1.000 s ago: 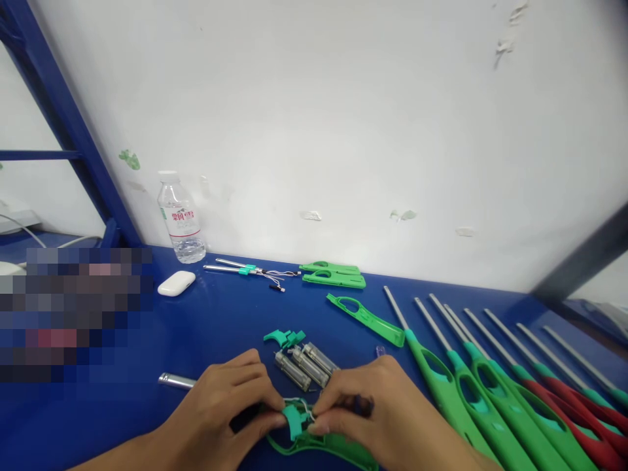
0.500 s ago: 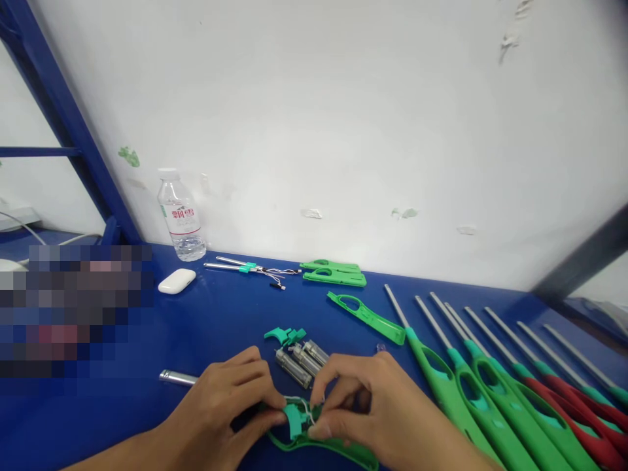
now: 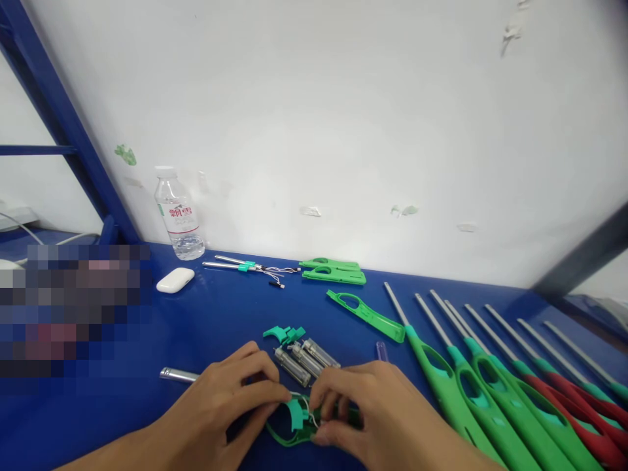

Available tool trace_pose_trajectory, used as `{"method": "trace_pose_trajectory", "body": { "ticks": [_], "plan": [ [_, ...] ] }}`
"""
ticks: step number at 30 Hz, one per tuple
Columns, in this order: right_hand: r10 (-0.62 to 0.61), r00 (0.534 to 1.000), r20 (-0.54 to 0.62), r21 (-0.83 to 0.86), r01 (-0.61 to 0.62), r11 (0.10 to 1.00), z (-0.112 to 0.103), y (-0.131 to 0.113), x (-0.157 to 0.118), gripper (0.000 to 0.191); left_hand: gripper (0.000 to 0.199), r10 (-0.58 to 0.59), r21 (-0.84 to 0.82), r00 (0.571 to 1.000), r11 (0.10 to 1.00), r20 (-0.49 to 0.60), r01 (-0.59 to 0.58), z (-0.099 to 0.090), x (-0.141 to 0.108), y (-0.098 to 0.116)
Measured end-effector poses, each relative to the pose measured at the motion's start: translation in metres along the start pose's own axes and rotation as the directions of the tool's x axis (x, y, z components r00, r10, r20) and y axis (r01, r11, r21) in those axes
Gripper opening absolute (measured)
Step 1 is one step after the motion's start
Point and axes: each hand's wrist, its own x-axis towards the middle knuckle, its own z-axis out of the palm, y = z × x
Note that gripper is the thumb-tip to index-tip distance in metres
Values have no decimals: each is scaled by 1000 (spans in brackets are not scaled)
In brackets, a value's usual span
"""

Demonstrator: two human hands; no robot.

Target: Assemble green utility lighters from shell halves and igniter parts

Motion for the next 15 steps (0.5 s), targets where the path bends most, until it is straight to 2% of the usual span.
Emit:
{"method": "trace_pose_trajectory", "body": {
  "ticks": [3,6,15],
  "plan": [
    [-16,1000,-6,-7,16,1000,0,-1,0,27,32,10,-41,1000,999,-15,-10,1,0,-5],
    [-30,1000,-8,-7,30,1000,-1,-1,1,26,30,14,-76,1000,997,19,-12,1,1,-8],
    [-20,1000,19,-29,20,999,-5,-3,1,24,33,26,-69,1000,997,7,-25,-1,3,-5]
  ]
}}
